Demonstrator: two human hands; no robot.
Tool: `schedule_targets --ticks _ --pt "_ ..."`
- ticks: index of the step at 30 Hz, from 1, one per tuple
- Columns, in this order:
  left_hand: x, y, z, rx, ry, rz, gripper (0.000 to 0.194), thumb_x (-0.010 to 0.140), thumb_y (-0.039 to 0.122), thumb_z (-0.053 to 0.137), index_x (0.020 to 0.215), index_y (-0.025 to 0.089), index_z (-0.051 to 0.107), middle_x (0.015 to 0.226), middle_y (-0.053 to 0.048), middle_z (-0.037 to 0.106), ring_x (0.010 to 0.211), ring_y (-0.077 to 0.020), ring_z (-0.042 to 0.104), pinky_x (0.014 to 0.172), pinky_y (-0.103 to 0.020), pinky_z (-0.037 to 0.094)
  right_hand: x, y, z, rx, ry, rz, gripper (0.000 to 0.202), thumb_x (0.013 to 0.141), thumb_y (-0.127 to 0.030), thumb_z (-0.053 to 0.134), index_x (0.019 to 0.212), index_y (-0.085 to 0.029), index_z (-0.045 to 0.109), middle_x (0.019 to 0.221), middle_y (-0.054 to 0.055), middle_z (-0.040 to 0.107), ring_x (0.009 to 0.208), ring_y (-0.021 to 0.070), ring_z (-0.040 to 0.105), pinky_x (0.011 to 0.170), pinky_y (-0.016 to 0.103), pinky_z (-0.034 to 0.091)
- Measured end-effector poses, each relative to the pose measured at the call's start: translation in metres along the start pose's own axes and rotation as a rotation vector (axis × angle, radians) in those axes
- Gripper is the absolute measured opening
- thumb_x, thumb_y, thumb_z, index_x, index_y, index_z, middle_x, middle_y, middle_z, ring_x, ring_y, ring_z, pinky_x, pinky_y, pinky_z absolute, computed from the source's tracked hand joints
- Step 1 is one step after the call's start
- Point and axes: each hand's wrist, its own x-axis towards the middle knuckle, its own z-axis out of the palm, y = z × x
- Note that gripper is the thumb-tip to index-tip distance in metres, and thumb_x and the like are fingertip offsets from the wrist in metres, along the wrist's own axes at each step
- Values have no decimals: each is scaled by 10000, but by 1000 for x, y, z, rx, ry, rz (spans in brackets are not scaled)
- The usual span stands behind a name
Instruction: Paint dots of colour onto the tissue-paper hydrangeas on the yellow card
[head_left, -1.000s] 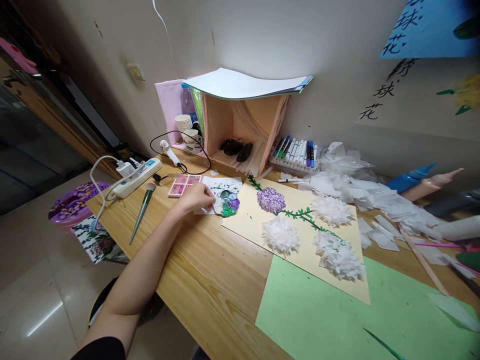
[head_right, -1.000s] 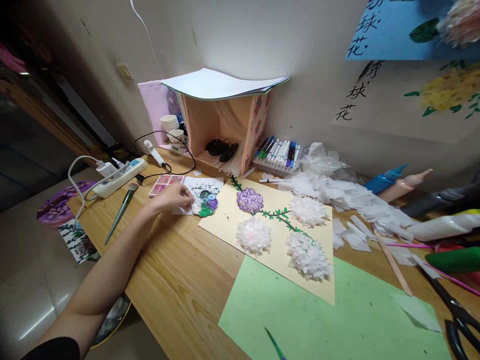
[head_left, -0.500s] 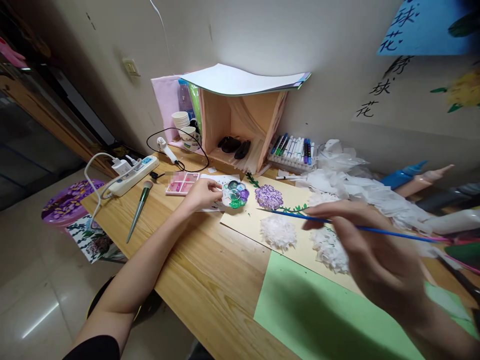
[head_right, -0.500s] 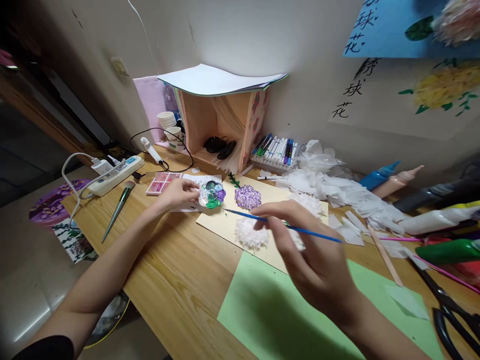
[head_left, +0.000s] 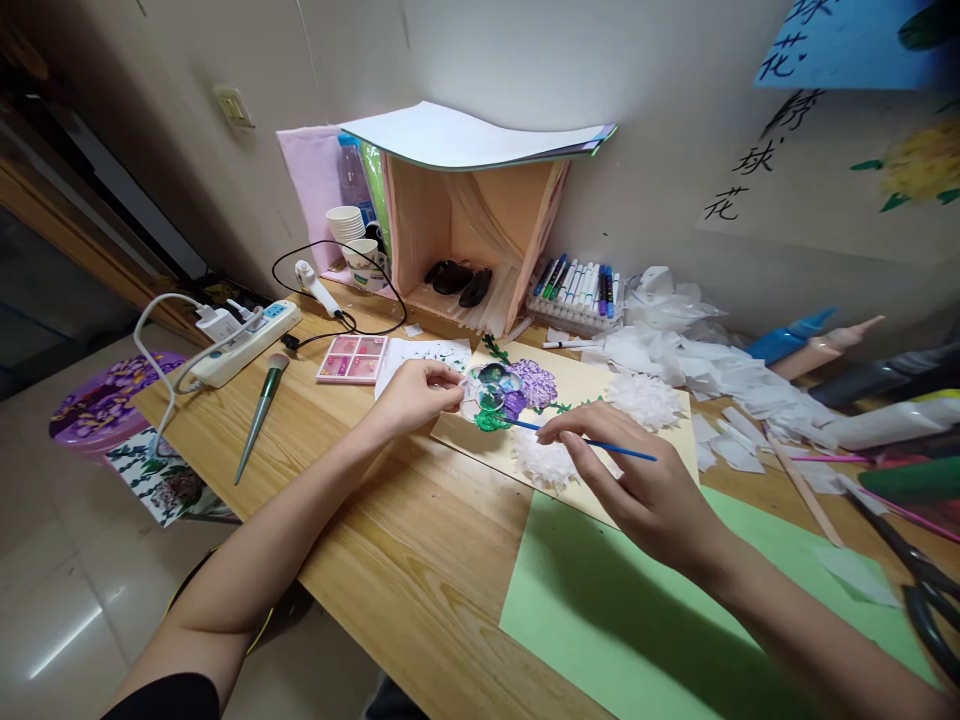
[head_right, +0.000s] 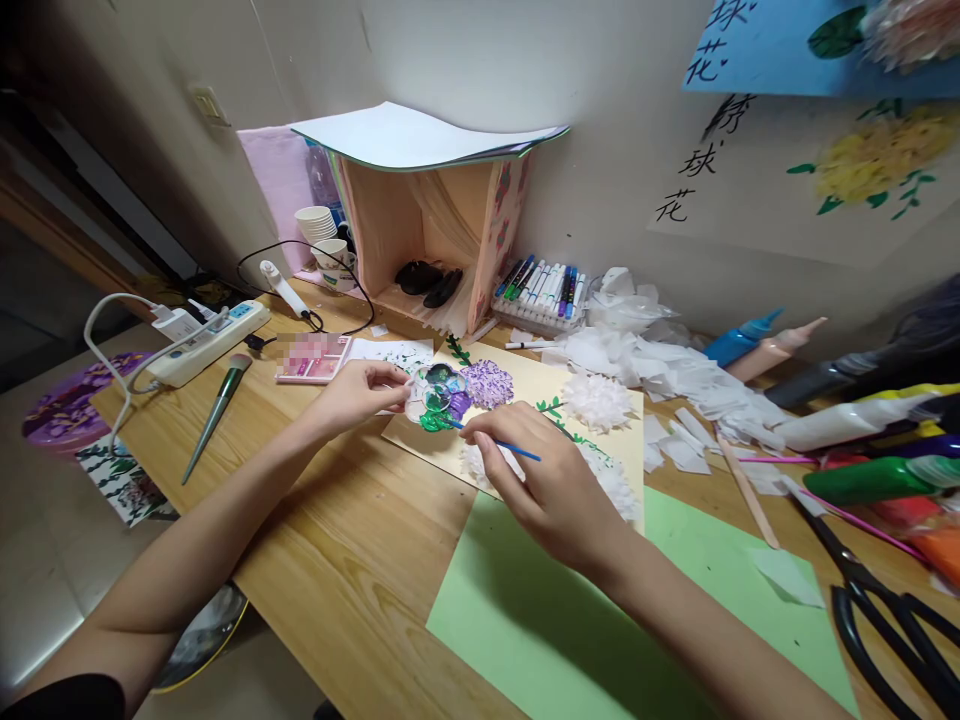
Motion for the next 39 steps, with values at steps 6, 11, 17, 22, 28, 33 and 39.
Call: schedule_targets --ticks 6,11,17,22,28,33,39 --pt "0 0 1 -69 -29 -25 96 705 82 629 798 88 653 651 -15 674 605 -108 648 676 -251 563 -1 1 -1 11 13 -4 154 888 -144 441 938 -211 570 825 20 649 768 129 593 668 262 454" --pt "0 -1 4 -103 -20 -47 113 700 93 636 812 88 653 663 -19 679 609 -109 651 685 -259 564 1 -1 -3 24 56 -11 148 879 -144 452 902 -212 581 807 26 646 756 138 589 650 270 451" --pt "-3 4 11 -108 -40 -71 166 672 194 682 803 102 639 682 -33 691 656 -150 675 718 -298 577 -18 20 -23 298 302 224 224 919 -242 413 886 -219 633 799 32 650 761 150 620 682 294 492" --pt "-6 9 33 -110 -106 -73 313 618 331 732 825 121 628 692 -32 693 707 -188 691 737 -332 592 -68 73 -43 414 852 455 242 906 -340 443 819 -192 612 767 16 597 701 136 619 669 293 484" --pt "-9 23 75 -203 -152 -126 403 570 333 777 870 124 608 716 -31 701 695 -174 693 751 -308 594 -110 101 -38 304 929 414 270 903 -357 423 728 -196 549 715 -3 541 651 138 571 616 304 437" --pt "-10 23 87 -254 -129 -115 466 601 379 772 951 128 594 776 -33 713 740 -170 698 789 -285 584 -114 101 -30 162 853 228 290 908 -322 377 687 -210 527 620 -2 534 611 156 538 636 345 416" --pt "-10 8 78 -231 -48 -106 443 601 431 763 914 148 628 809 -38 713 745 -185 699 786 -300 589 -117 102 -29 190 834 273 291 908 -318 352 677 -220 501 587 -4 507 563 159 523 599 348 414"
